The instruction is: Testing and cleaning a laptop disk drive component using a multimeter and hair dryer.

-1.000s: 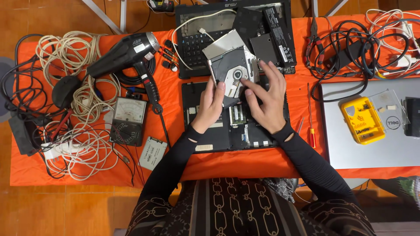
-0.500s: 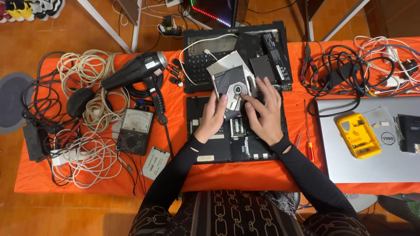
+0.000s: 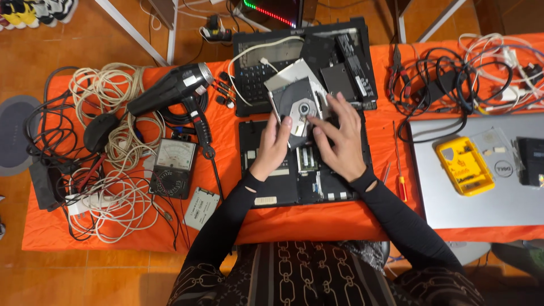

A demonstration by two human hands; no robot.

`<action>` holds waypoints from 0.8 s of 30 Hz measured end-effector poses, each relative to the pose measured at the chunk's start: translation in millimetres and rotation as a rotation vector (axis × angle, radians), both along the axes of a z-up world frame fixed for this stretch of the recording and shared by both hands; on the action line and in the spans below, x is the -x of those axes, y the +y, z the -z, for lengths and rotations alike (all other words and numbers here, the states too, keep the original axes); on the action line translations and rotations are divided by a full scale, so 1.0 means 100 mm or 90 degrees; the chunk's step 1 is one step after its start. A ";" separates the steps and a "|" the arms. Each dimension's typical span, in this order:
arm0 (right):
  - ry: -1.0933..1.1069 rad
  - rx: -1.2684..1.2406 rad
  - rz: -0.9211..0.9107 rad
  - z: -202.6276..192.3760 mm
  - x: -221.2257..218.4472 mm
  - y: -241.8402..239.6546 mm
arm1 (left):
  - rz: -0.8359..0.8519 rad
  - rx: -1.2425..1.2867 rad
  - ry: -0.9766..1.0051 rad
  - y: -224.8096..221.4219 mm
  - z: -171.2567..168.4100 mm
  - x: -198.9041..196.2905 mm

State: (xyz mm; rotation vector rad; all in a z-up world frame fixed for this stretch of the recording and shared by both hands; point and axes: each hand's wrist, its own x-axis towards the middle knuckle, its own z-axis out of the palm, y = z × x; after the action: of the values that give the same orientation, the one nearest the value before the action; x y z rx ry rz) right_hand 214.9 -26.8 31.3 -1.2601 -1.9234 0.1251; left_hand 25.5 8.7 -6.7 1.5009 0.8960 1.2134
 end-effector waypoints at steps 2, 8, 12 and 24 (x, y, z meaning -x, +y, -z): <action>0.012 0.021 0.023 0.03 -0.02 0.01 | -0.006 0.010 0.002 0.00 -0.01 0.01; 0.031 0.043 0.019 0.04 -0.03 0.02 | 0.040 0.047 0.008 0.00 0.01 0.01; 0.026 0.037 -0.004 -0.03 -0.01 0.01 | 0.074 0.084 0.037 -0.02 0.06 0.01; 0.036 0.021 0.019 0.03 -0.03 0.03 | 0.031 -0.005 -0.007 -0.01 -0.01 0.00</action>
State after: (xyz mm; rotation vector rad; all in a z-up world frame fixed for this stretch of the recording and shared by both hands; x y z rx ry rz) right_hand 217.5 -23.4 28.8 -1.2928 -1.8597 0.1756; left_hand 25.7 8.0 -5.7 1.5118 0.8439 1.1897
